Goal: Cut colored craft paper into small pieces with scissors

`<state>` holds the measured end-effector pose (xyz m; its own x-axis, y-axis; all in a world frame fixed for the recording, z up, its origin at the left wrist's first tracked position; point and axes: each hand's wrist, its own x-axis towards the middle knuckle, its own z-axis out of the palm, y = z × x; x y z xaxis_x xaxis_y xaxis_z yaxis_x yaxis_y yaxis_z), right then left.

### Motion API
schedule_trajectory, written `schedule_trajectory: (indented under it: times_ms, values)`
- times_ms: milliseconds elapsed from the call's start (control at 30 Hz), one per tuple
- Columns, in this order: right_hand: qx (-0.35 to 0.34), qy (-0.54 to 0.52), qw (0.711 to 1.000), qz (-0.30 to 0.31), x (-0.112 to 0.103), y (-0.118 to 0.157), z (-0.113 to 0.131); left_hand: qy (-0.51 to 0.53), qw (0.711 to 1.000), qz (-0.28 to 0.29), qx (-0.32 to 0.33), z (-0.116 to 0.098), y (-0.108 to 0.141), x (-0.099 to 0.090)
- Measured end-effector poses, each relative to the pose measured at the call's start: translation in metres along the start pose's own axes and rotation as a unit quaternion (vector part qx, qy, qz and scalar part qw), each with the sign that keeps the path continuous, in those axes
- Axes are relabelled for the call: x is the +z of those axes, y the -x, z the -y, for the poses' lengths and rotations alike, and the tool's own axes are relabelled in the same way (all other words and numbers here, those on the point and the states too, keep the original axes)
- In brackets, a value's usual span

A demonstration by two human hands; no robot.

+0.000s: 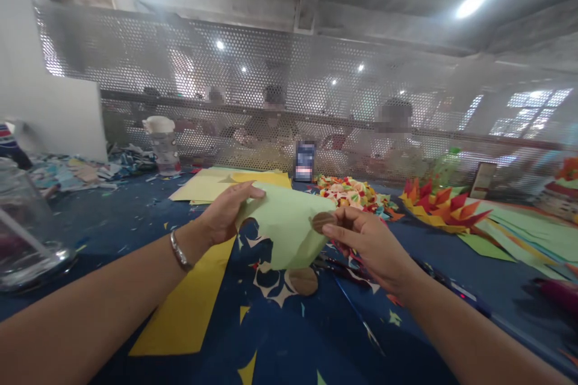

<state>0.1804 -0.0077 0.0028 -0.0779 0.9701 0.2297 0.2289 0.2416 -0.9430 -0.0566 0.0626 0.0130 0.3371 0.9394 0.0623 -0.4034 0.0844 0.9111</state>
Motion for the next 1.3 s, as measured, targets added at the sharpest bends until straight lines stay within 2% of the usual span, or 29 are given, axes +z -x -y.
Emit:
schedule_trajectory:
  times_ms: [167,333,400,500,567,633,700,767,900,1000,1067,1133,1200,1300]
  values:
    - [-0.012,0.059,0.998,-0.017,-0.006,-0.004,-0.004,0.003,0.998,-0.008,0.070,-0.008,-0.004,-0.007]
    - [-0.031,0.038,0.998,-0.034,-0.005,-0.005,-0.005,0.093,0.995,-0.008,0.034,-0.005,0.002,0.001]
    - [-0.040,0.021,0.998,-0.044,-0.005,-0.005,-0.005,0.121,0.992,0.034,0.015,-0.006,0.007,0.005]
    - [-0.046,0.000,0.997,-0.055,-0.006,-0.005,-0.003,0.123,0.979,0.162,0.007,-0.014,0.016,0.009]
    - [-0.050,-0.012,0.997,-0.060,-0.006,-0.004,-0.002,0.056,0.970,0.232,0.038,-0.019,0.023,0.012]
    - [-0.050,-0.018,0.997,-0.060,-0.004,-0.003,0.000,-0.045,0.961,0.267,0.047,-0.017,0.026,0.014]
    - [-0.044,-0.019,0.997,-0.056,-0.003,-0.002,0.000,-0.138,0.957,0.253,0.020,-0.007,0.027,0.017]
    - [-0.035,-0.014,0.998,-0.051,-0.002,-0.001,0.000,-0.170,0.964,0.205,-0.012,0.008,0.024,0.020]
    - [-0.022,0.016,0.998,-0.059,-0.004,-0.002,-0.002,-0.112,0.983,0.140,-0.043,0.026,0.017,0.026]
    - [-0.039,0.060,0.991,-0.112,-0.006,-0.003,-0.002,-0.065,0.991,0.102,-0.065,0.027,0.015,0.027]
    - [-0.057,0.097,0.986,-0.125,-0.005,-0.002,-0.002,-0.031,0.992,0.097,-0.073,0.028,0.015,0.029]
    - [-0.082,0.139,0.981,-0.109,-0.002,-0.001,-0.002,-0.012,0.989,0.116,-0.087,0.032,0.017,0.032]
    - [-0.140,0.206,0.964,-0.095,0.003,0.003,-0.002,-0.002,0.983,0.138,-0.119,0.036,0.019,0.037]
    - [-0.254,0.340,0.902,-0.079,0.010,0.010,-0.002,0.023,0.977,0.132,-0.163,0.039,0.022,0.041]
